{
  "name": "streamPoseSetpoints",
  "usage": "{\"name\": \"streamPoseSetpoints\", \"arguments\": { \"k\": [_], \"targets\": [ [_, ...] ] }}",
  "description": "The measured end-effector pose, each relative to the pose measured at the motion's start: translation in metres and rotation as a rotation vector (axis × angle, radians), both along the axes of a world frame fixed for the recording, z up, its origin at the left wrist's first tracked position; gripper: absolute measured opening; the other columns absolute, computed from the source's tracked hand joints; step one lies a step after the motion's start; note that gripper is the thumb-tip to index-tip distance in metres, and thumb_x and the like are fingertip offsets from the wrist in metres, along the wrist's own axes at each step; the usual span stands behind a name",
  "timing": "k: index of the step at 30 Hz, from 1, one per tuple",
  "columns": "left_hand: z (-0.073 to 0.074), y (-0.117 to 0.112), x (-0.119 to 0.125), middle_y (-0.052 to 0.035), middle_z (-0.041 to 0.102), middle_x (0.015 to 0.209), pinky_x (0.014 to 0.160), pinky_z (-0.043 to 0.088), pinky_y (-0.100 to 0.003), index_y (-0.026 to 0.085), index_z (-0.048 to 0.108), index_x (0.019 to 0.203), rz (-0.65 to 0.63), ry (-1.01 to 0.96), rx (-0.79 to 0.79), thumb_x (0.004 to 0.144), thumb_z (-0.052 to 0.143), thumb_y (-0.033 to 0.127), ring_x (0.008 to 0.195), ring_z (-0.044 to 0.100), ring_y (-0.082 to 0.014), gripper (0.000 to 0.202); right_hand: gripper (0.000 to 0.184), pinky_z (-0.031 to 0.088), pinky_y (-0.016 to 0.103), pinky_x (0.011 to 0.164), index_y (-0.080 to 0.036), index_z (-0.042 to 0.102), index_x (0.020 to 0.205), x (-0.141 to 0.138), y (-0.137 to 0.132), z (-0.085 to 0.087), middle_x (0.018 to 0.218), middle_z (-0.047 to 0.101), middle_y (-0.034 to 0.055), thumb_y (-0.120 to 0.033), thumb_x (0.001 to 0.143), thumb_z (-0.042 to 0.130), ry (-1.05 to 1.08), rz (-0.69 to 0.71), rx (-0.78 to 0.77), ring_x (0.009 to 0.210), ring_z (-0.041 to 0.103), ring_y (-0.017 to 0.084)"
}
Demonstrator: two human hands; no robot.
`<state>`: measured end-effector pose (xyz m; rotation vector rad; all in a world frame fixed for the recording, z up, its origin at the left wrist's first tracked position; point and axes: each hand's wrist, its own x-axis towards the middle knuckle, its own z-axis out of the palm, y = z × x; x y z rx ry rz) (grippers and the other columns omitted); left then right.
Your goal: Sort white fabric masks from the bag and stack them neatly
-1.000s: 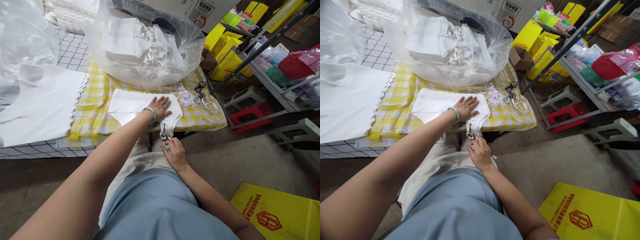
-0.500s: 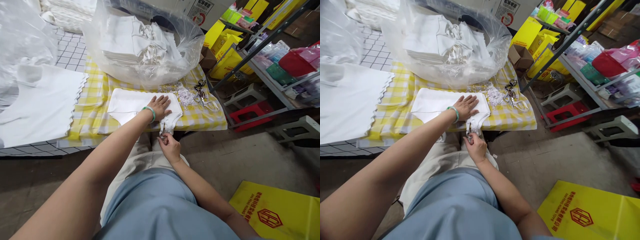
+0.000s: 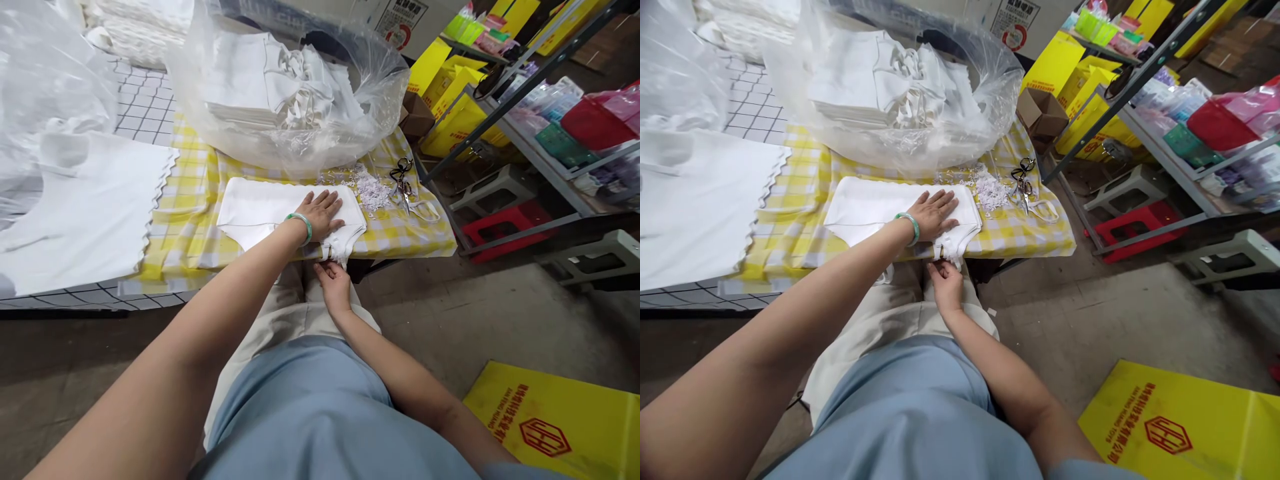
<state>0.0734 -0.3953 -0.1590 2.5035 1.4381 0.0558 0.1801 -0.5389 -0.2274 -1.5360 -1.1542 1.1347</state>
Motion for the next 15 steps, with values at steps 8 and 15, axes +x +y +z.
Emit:
{"name": "streamPoseSetpoints", "arguments": {
  "k": [8, 15],
  "targets": [
    [0.000, -0.001, 0.000, -0.0053, 0.012, 0.159, 0.117, 0.006, -0.048, 0.018, 0.021, 0.151, 0.006, -0.007, 0.006, 0.093, 0.023, 0.054, 0.146, 0.009, -0.0250, 0.068, 0.030, 0.029, 0.024, 0.051, -0.017, 0.057, 0.074, -0.002, 0.005, -0.004, 0.051, 0.038, -0.0078, -0.045, 0.071, 0.066, 0.014, -0.072, 0.015, 0.051, 0.032, 0.009],
    [0.001, 0.000, 0.000, -0.0049, 0.011, 0.159, 0.117, 0.006, -0.048, 0.017, 0.020, 0.151, -0.001, -0.003, -0.007, 0.093, 0.023, 0.054, 0.146, 0.007, -0.0247, 0.069, 0.026, 0.033, 0.024, 0.051, -0.017, 0.058, 0.073, -0.001, -0.006, 0.007, 0.061, 0.047, -0.0033, -0.044, 0.075, 0.060, 0.065, -0.053, -0.019, 0.053, 0.036, 0.009]
  ]
}}
